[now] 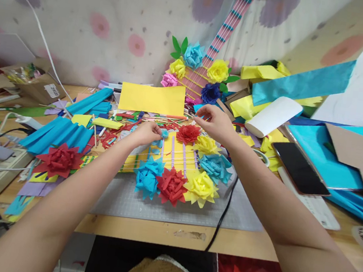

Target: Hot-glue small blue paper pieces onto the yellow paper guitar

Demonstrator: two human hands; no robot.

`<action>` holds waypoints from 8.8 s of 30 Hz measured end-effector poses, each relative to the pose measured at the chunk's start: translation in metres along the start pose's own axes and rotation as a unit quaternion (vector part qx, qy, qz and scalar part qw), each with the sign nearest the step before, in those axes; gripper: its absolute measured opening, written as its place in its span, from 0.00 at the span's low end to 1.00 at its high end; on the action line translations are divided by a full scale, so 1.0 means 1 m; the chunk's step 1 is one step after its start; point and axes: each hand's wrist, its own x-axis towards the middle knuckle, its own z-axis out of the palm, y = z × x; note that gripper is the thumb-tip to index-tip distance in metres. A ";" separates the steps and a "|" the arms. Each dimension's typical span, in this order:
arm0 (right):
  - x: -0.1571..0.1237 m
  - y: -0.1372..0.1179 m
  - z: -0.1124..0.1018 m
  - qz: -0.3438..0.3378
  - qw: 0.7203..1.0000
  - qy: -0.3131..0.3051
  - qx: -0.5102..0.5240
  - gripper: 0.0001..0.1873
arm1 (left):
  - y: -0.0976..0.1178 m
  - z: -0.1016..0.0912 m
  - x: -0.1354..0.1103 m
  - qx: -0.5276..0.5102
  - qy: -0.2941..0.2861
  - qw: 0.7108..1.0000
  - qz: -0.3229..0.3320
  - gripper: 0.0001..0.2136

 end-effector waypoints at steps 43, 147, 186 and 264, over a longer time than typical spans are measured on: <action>-0.003 0.002 -0.005 -0.002 1.000 -0.001 0.004 0.06 | 0.011 0.011 -0.003 0.167 0.080 0.983 -0.005 0.18; -0.072 0.110 -0.005 0.239 0.966 0.094 0.029 0.43 | 0.003 -0.007 -0.043 0.311 0.015 0.950 0.034 0.11; -0.071 0.108 -0.005 0.239 0.966 0.090 0.028 0.43 | -0.017 -0.017 -0.045 0.306 -0.048 0.920 0.240 0.14; -0.067 0.096 -0.020 0.097 0.942 0.320 -0.027 0.20 | -0.013 -0.018 -0.043 0.201 -0.056 0.964 0.164 0.08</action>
